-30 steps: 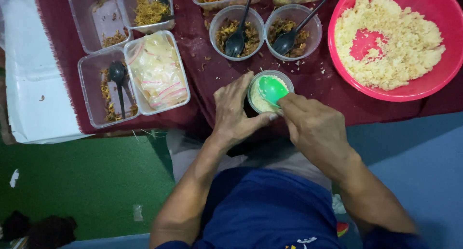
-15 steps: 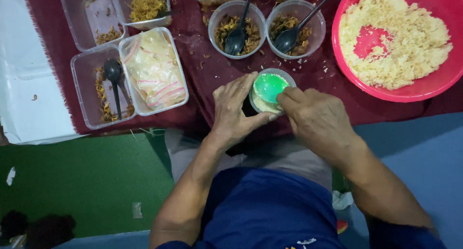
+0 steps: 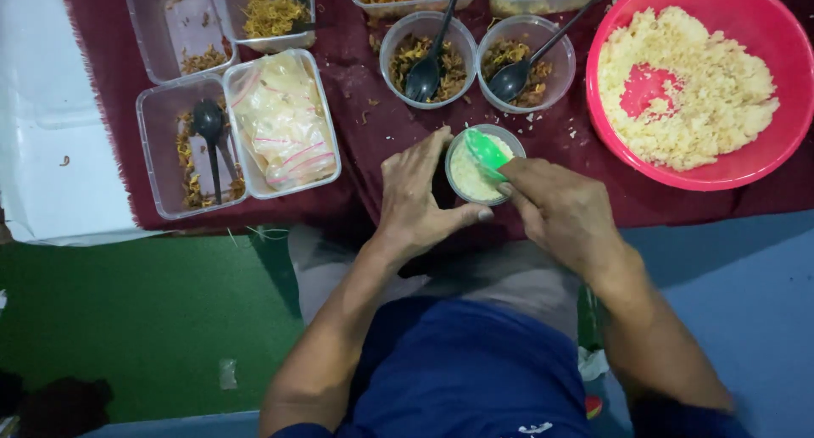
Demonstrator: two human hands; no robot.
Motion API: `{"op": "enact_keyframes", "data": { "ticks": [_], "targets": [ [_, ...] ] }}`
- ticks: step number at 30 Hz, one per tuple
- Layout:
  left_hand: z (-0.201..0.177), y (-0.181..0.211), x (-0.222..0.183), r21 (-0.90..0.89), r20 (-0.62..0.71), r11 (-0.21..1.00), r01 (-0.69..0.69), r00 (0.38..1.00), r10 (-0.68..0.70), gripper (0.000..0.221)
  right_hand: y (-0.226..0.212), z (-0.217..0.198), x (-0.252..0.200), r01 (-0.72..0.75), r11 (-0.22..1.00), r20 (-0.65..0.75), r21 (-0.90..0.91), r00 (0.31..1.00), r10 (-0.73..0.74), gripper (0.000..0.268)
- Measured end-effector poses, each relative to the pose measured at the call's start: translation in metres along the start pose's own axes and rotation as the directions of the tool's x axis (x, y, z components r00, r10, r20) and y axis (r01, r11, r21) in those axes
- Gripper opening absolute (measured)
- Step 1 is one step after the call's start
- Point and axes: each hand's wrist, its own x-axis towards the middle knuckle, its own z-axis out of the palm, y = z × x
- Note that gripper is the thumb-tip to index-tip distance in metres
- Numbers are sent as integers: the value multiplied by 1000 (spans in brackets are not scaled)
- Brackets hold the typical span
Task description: Portioning food ingredients into small containers and plastic bags using a spoon.
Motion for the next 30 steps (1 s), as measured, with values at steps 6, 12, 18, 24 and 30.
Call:
{"op": "enact_keyframes", "data": {
  "ticks": [6,12,18,24,30],
  "targets": [
    [-3,6,1,22,12,999,-24,1000,24,105,-16,-3,-9,-51,993,-39,-110,998,47,14],
    [0,1,0,72,33,997,-14,999,11,87,-10,-11,-3,47,944,36,-328,999,-37,15],
    [1,-2,1,97,61,995,-7,998,1,84,-10,-5,2,65,931,93,-359,995,-33,14],
    [3,-6,1,52,59,999,7,998,-10,84,7,-1,2,105,933,209,-343,977,-33,20],
    [3,-9,1,30,48,1000,1,999,-2,83,13,-25,27,174,982,256,-69,955,-151,18]
  ]
}}
